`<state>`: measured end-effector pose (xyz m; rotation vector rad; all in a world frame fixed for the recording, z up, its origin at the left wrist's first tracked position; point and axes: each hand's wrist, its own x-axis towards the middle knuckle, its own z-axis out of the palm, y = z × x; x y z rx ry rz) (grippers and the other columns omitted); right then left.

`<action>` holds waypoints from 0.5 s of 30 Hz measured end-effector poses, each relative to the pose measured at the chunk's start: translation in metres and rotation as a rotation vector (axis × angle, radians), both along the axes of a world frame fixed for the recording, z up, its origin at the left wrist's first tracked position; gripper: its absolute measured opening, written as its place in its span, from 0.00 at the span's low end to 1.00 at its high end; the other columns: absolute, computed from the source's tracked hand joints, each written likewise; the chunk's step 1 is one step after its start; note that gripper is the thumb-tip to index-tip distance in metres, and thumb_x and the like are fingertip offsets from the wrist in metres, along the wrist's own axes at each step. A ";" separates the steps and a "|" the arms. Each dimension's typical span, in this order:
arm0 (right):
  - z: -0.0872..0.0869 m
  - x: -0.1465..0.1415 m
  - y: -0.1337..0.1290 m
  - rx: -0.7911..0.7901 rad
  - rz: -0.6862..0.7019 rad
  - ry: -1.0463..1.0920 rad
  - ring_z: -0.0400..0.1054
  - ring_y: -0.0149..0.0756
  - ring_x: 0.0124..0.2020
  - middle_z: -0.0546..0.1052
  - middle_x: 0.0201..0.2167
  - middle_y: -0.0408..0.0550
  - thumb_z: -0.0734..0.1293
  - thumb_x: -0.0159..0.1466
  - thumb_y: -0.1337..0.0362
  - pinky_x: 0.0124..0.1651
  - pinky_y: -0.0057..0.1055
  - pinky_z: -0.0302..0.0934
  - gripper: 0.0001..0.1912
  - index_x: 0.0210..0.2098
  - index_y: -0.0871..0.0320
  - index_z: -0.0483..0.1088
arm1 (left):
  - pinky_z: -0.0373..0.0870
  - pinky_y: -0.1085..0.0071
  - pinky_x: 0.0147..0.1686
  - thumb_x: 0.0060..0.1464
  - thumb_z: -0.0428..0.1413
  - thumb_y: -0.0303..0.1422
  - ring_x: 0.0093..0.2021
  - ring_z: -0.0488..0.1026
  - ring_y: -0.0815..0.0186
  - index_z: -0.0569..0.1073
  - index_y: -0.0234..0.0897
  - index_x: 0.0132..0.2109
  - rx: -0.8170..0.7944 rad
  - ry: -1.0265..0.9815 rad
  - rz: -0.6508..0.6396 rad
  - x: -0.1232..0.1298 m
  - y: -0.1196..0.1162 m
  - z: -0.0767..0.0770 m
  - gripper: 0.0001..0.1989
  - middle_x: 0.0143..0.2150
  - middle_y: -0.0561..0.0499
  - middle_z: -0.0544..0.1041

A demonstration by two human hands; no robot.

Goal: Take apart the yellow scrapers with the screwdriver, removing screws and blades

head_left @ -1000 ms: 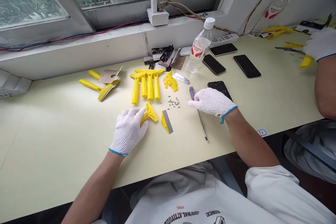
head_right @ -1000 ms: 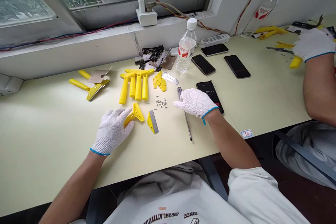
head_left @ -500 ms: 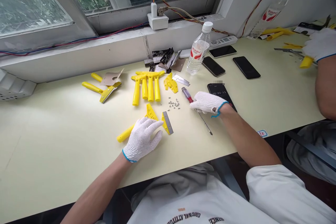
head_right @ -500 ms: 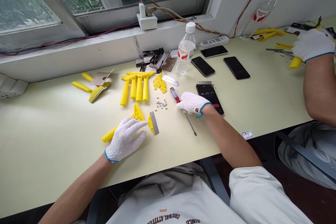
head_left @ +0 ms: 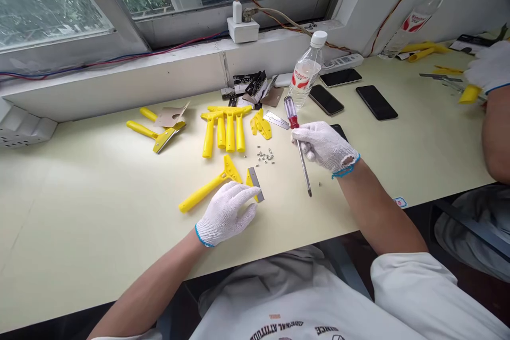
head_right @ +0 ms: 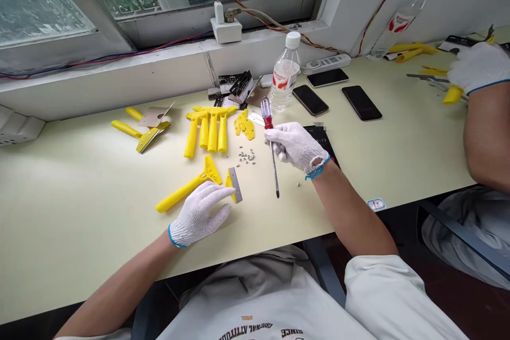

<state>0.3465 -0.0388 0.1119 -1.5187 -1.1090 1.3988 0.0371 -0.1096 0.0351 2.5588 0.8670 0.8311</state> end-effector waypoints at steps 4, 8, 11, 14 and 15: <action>0.002 0.004 0.003 0.073 -0.126 0.105 0.55 0.23 0.18 0.65 0.19 0.39 0.80 0.60 0.50 0.17 0.21 0.49 0.20 0.30 0.58 0.72 | 0.78 0.56 0.45 0.69 0.52 0.28 0.43 0.79 0.56 0.75 0.39 0.59 0.117 0.196 -0.161 0.024 -0.009 -0.011 0.15 0.48 0.42 0.84; -0.002 0.008 0.004 0.107 -0.151 0.140 0.54 0.24 0.19 0.65 0.20 0.39 0.79 0.60 0.51 0.18 0.21 0.49 0.18 0.30 0.58 0.74 | 0.76 0.59 0.44 0.72 0.50 0.29 0.46 0.79 0.55 0.76 0.34 0.60 0.185 0.373 -0.397 0.078 -0.020 -0.008 0.16 0.51 0.38 0.83; -0.003 0.008 0.004 0.132 -0.143 0.095 0.55 0.25 0.20 0.65 0.20 0.39 0.78 0.60 0.51 0.19 0.22 0.49 0.18 0.31 0.57 0.74 | 0.70 0.53 0.63 0.73 0.52 0.39 0.72 0.67 0.44 0.70 0.29 0.71 0.182 0.364 -0.455 0.121 -0.016 -0.002 0.27 0.74 0.30 0.68; -0.004 0.011 0.005 0.153 -0.146 0.030 0.56 0.25 0.20 0.66 0.20 0.40 0.76 0.62 0.51 0.20 0.23 0.50 0.17 0.31 0.58 0.73 | 0.59 0.49 0.73 0.71 0.51 0.50 0.79 0.56 0.40 0.64 0.25 0.76 0.115 0.370 -0.412 0.144 -0.006 -0.004 0.39 0.79 0.29 0.61; -0.004 0.012 0.005 0.154 -0.142 0.006 0.56 0.25 0.20 0.66 0.20 0.40 0.75 0.63 0.52 0.20 0.24 0.50 0.16 0.30 0.58 0.73 | 0.57 0.49 0.75 0.71 0.50 0.52 0.79 0.57 0.41 0.62 0.25 0.77 0.092 0.377 -0.395 0.146 -0.003 -0.006 0.41 0.79 0.29 0.61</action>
